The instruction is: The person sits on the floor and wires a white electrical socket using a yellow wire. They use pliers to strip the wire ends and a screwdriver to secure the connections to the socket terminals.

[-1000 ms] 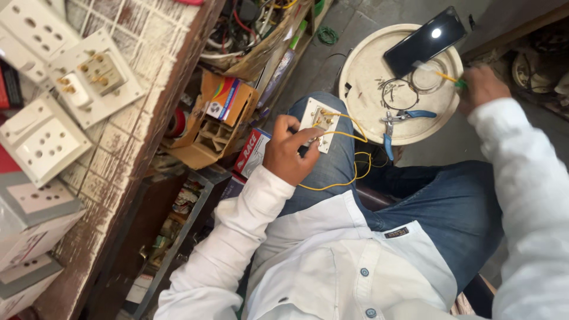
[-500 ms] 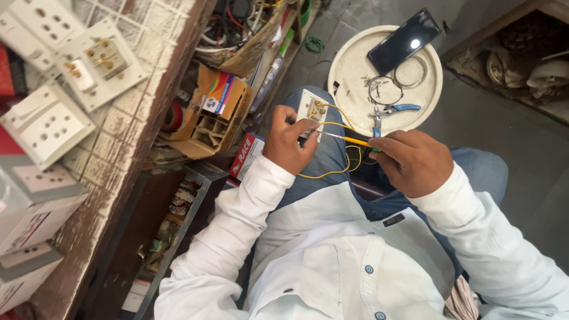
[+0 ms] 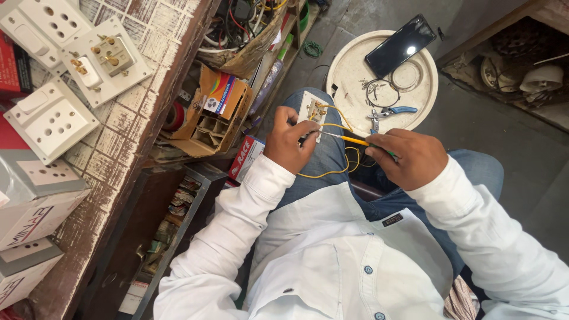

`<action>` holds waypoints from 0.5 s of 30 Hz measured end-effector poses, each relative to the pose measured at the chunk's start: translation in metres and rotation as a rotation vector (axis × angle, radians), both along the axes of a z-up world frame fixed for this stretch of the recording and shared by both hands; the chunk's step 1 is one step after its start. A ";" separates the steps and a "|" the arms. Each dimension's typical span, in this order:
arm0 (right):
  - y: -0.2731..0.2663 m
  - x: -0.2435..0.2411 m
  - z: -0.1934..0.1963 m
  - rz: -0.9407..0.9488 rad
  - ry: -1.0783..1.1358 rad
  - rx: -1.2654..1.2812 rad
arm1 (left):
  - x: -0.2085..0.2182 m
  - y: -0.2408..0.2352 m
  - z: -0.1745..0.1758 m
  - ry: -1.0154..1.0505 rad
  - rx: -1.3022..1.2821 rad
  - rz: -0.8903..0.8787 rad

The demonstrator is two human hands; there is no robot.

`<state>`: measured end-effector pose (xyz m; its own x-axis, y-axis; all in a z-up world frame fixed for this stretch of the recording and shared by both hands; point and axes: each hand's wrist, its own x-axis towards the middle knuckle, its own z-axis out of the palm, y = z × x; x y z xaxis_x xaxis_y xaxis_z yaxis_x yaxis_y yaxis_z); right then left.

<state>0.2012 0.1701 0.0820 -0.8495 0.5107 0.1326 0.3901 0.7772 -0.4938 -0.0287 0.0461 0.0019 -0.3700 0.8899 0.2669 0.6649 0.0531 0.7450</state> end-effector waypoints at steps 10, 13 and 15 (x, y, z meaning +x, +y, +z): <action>0.015 -0.016 0.015 0.101 -0.176 0.047 | -0.001 0.002 -0.003 -0.007 -0.019 -0.012; 0.017 -0.023 0.019 0.107 -0.333 0.068 | -0.002 0.000 -0.007 0.039 0.041 -0.022; 0.018 -0.025 0.021 0.108 -0.317 0.027 | -0.002 0.000 -0.008 0.011 0.009 -0.020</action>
